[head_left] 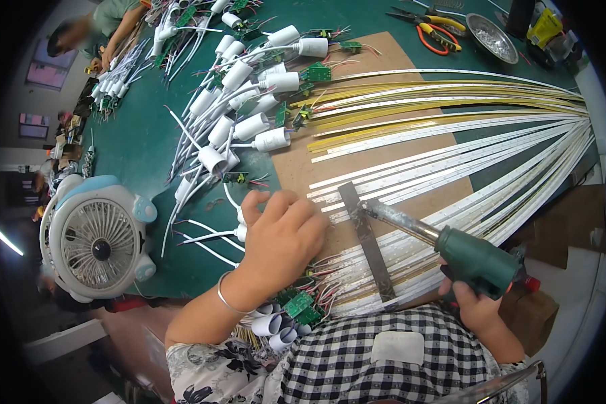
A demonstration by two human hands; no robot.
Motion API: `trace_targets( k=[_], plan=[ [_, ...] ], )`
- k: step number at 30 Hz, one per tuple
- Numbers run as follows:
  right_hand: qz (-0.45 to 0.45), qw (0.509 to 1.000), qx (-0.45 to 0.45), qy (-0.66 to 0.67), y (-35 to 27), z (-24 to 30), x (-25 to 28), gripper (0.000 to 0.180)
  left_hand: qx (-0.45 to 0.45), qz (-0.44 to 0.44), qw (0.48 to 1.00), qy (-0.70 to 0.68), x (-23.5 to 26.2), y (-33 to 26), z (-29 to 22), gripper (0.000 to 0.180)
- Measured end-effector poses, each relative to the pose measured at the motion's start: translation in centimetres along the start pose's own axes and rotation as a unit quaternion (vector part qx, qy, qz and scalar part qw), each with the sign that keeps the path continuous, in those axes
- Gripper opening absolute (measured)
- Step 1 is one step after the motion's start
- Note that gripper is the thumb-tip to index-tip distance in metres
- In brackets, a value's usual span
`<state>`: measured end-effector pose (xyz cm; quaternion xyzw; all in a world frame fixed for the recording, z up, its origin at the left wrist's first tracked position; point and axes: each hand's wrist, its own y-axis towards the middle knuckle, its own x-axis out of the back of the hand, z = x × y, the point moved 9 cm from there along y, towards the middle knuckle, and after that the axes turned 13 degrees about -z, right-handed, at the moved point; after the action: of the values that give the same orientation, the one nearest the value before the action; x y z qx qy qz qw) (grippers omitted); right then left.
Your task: Assembling electronic light components using a heat tool and ruler at a factory workbench.
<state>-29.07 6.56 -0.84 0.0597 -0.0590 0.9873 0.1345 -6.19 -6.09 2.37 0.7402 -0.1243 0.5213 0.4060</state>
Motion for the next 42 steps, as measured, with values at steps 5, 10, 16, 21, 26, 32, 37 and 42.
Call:
trace_targets(
  k=[5,10,16,21,26,32,37,42],
  plan=[
    [0.001,0.996,-0.066,-0.064,-0.3,-1.2,0.4,0.025,-0.022,0.0,1.0,0.003,-0.2,-0.2,-0.2,0.017],
    [0.041,0.992,-0.011,-0.117,-0.3,-1.1,-0.3,0.035,-0.025,0.007,1.0,-0.008,-0.7,-0.3,0.4,0.016],
    [0.003,0.993,-0.079,-0.09,-0.3,-1.8,-0.4,0.026,-0.061,0.004,0.998,-0.006,-0.5,-0.2,0.2,0.012],
    [0.1,0.986,0.049,-0.128,0.6,0.2,-2.2,0.034,-0.074,-0.011,0.997,-0.015,-0.4,-0.5,0.3,0.011],
    [0.091,0.987,0.045,-0.125,0.7,0.4,-2.4,0.033,-0.074,-0.019,0.997,-0.031,-0.2,-0.5,0.4,0.014],
    [0.081,0.988,0.045,-0.124,0.8,0.5,-2.6,0.03,-0.078,-0.012,0.997,-0.019,-0.2,-0.4,0.3,0.015],
    [0.092,0.984,0.065,-0.141,0.9,0.9,-3.1,0.029,-0.08,-0.014,0.997,-0.015,-0.2,-0.4,0.4,0.015],
    [0.084,0.981,0.081,-0.157,0.9,1.2,-3.2,0.027,-0.078,-0.022,0.997,-0.017,-0.2,-0.5,0.3,0.014]
  ],
)
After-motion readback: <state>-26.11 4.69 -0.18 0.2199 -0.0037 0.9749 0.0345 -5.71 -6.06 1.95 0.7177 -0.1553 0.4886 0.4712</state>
